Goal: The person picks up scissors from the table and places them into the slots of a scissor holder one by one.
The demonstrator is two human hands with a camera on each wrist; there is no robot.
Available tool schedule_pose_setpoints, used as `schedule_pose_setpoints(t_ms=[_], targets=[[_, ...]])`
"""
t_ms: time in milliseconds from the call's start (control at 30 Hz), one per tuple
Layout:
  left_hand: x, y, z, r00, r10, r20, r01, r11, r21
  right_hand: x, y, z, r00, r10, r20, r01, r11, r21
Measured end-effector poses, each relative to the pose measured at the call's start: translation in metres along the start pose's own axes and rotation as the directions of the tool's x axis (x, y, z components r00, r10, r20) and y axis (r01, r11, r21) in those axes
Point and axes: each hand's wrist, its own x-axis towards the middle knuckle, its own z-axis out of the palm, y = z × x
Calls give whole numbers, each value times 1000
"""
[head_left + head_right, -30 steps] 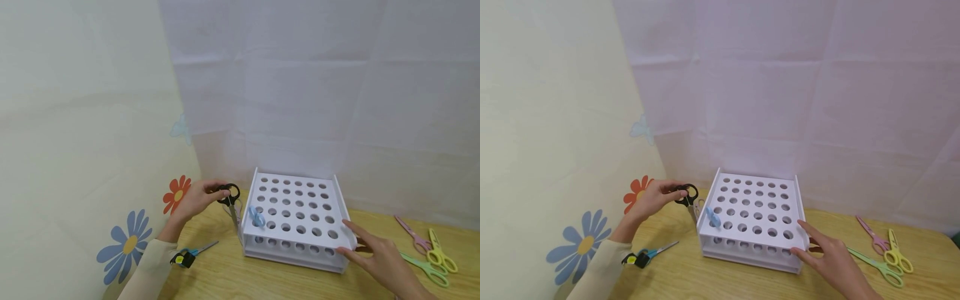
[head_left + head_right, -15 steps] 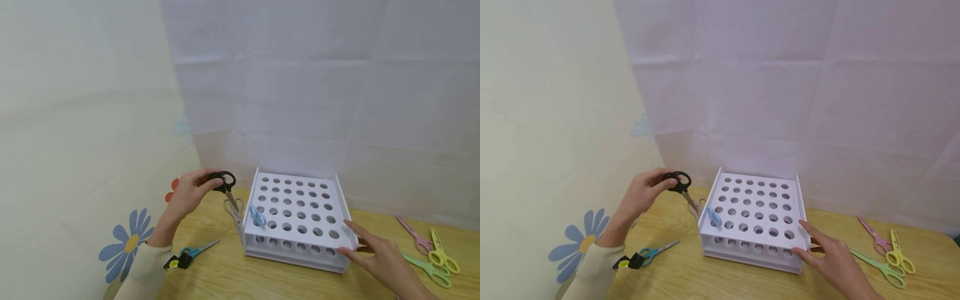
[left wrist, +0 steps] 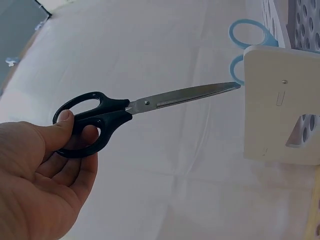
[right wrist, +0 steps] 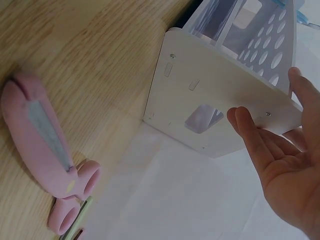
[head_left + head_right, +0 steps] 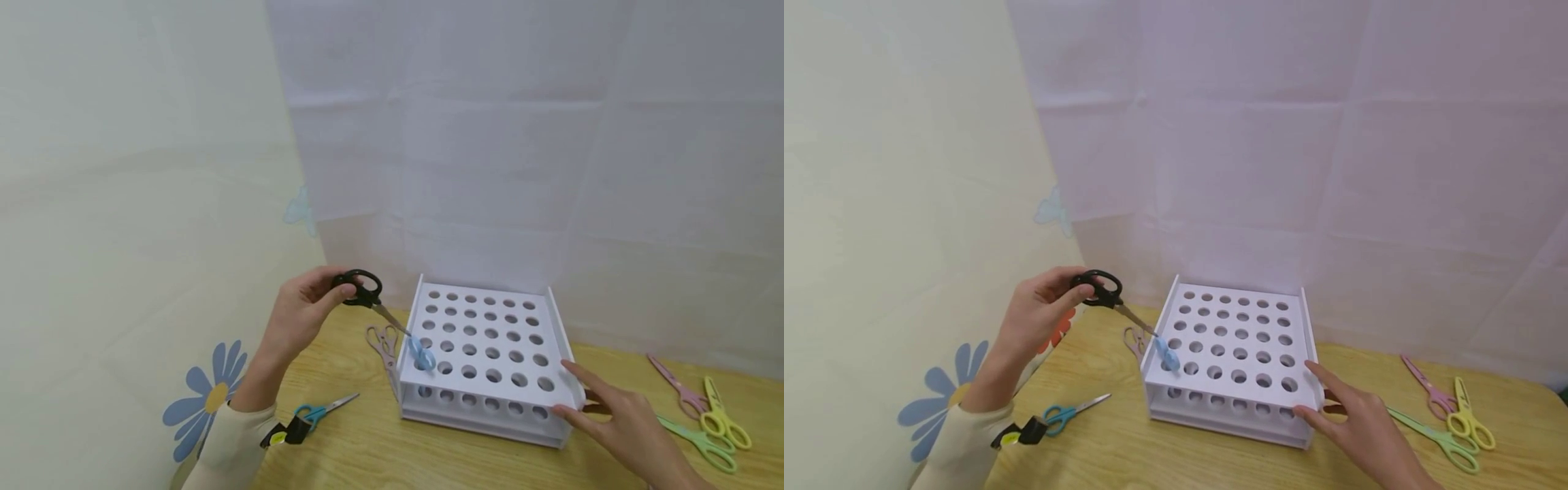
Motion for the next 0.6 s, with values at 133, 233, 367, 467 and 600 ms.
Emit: schedule_pose_setpoints(t_ms=[133,233,367,467,600], targets=[[1,-2,8,1000,0,21,1,999,-48,1,1,0,1000,-12,-11,12,1000,1],[1,-6,13,999,-12,31,13,999,-40,1,1,0,1000,-6,-9,6,1000,-3],[0,-13,21,998,-16,53,18,999,-38,2,-1,0,1000,22,18,-22,1000,-4],[0,-17,26,996,-33,78,36,998,-45,1,-1,1,999,26,23,-26,1000,-5],[-2,-21,32,994,-43,98,43,999,3,2,-3,2,1000,-4,5,4,1000,1]])
